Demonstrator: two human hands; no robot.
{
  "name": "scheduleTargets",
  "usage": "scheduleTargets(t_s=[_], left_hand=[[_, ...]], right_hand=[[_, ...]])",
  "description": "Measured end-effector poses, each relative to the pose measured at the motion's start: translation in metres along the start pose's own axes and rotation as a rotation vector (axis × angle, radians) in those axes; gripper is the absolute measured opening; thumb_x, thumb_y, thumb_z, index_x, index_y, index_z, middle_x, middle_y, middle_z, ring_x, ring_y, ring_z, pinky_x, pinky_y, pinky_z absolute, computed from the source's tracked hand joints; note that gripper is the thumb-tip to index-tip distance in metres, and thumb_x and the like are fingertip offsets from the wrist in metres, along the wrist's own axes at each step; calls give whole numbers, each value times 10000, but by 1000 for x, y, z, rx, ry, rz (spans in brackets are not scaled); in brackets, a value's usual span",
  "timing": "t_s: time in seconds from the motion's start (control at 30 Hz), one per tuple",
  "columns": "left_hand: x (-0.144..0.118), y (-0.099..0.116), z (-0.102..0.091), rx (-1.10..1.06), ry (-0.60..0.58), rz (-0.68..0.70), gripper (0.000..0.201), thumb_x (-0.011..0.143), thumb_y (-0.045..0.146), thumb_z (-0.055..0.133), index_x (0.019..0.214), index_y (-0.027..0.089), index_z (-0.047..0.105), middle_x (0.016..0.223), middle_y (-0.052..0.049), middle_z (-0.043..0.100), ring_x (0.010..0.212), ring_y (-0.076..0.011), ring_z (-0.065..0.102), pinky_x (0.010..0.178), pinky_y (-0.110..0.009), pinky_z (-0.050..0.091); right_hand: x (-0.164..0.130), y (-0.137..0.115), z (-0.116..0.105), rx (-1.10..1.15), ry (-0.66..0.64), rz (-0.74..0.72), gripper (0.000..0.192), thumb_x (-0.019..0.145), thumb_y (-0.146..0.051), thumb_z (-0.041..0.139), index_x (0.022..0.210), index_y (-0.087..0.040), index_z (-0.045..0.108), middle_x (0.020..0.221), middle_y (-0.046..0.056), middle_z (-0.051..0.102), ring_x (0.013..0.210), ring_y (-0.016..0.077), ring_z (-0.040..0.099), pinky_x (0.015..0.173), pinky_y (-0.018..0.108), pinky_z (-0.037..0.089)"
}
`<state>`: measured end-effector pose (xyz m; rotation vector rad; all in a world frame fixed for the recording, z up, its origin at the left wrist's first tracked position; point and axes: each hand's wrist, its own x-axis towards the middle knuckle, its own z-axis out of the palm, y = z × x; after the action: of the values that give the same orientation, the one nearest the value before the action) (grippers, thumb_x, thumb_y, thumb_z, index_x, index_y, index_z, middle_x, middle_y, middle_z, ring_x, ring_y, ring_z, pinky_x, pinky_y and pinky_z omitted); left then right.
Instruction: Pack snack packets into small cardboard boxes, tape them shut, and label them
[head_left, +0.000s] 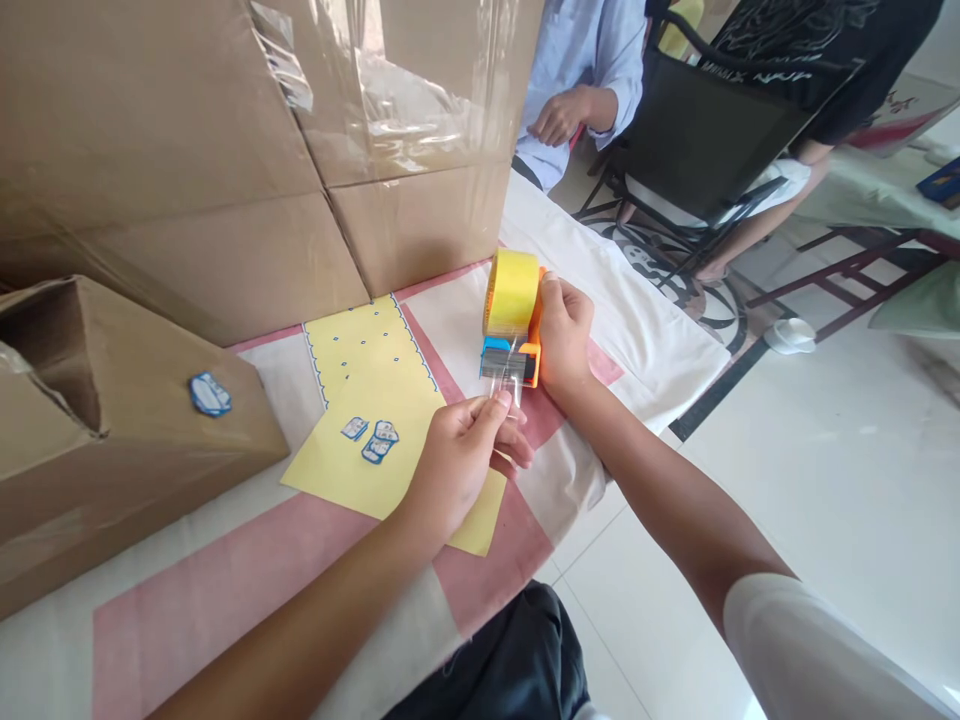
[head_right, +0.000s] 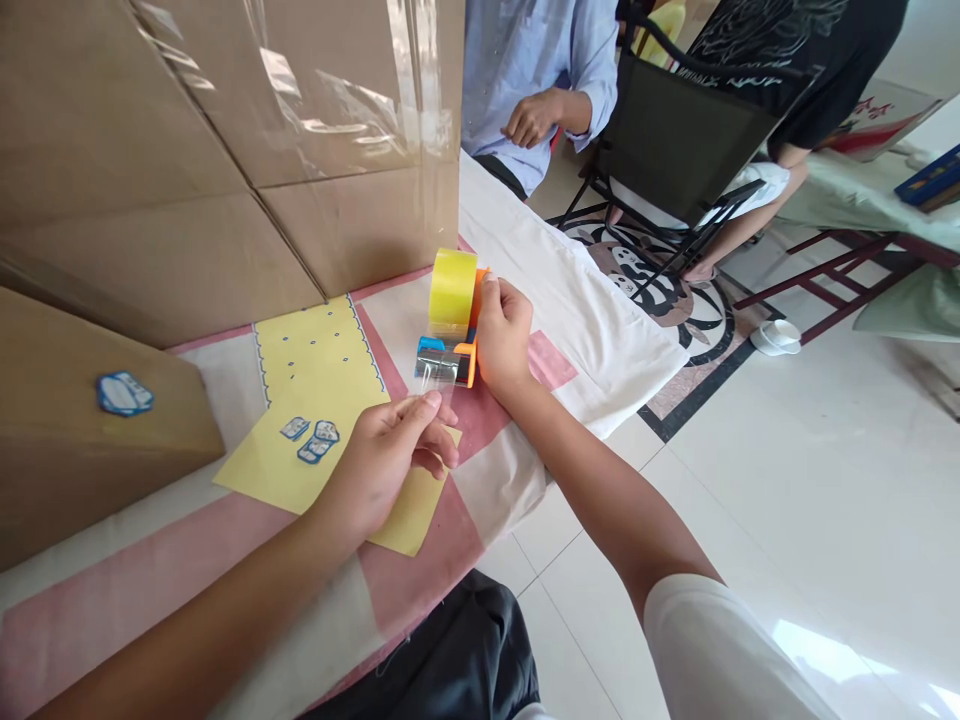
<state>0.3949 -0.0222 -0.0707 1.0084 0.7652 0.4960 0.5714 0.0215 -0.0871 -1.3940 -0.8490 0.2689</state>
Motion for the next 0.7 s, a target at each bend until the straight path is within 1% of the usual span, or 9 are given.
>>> scheduleTargets(t_s=[0.1, 0.23, 0.3, 0.37, 0.47, 0.53, 0.6, 0.7], left_hand=[[-2, -2, 3, 20, 13, -1, 414, 893, 549, 647, 783, 151, 660, 644, -52, 689, 558, -153, 642, 488, -241, 500], [-3, -3, 3, 48, 16, 16, 418, 897, 549, 643, 776, 150, 649, 643, -39, 673, 544, -140, 624, 488, -242, 505], [-2, -3, 1, 75, -1, 32, 412, 910, 547, 631, 803, 150, 656, 618, -30, 663, 547, -141, 625, 496, -240, 510], [1, -2, -2, 113, -30, 62, 402, 932, 537, 606, 843, 150, 673, 605, -25, 666, 563, -143, 638, 509, -233, 509], [6, 1, -6, 201, -82, 144, 389, 976, 509, 551, 892, 158, 695, 635, -22, 699, 587, -132, 653, 540, -224, 501], [10, 4, -7, 278, -102, 231, 367, 1000, 472, 525, 900, 167, 702, 653, -11, 709, 586, -118, 646, 564, -221, 495], [11, 6, -6, 352, -103, 327, 338, 1012, 422, 520, 865, 173, 695, 627, 11, 686, 574, -99, 626, 589, -214, 490], [11, 9, -3, 432, -102, 447, 372, 1028, 360, 498, 737, 174, 638, 562, 38, 613, 544, -73, 586, 599, -196, 474]], right_hand=[[2, 1, -1, 3, 14, 29, 586, 968, -715, 413, 655, -232, 300, 622, -21, 333, 567, 117, 341, 496, 266, 316], [2, -3, -1, 84, 5, 89, 564, 965, -696, 441, 665, -232, 324, 628, -21, 374, 556, 113, 373, 496, 259, 342], [-1, -11, 0, 130, -19, 161, 554, 967, -688, 440, 669, -235, 327, 618, -27, 377, 538, 110, 376, 490, 259, 346], [-6, -20, 2, 175, -62, 254, 528, 977, -640, 461, 664, -235, 332, 603, -33, 376, 520, 106, 369, 483, 259, 342], [-13, -34, 2, 248, -108, 377, 436, 992, -436, 514, 648, -227, 345, 586, -41, 378, 516, 100, 369, 486, 252, 337], [-16, -40, 1, 256, -132, 430, 359, 981, -305, 496, 656, -220, 369, 593, -40, 395, 534, 99, 387, 502, 243, 349], [-18, -44, -2, 210, -174, 454, 289, 967, -240, 467, 685, -214, 409, 622, -36, 432, 568, 102, 413, 530, 234, 369], [-18, -47, -7, 146, -253, 471, 232, 956, -230, 464, 726, -210, 447, 668, -28, 481, 603, 107, 431, 558, 230, 390]])
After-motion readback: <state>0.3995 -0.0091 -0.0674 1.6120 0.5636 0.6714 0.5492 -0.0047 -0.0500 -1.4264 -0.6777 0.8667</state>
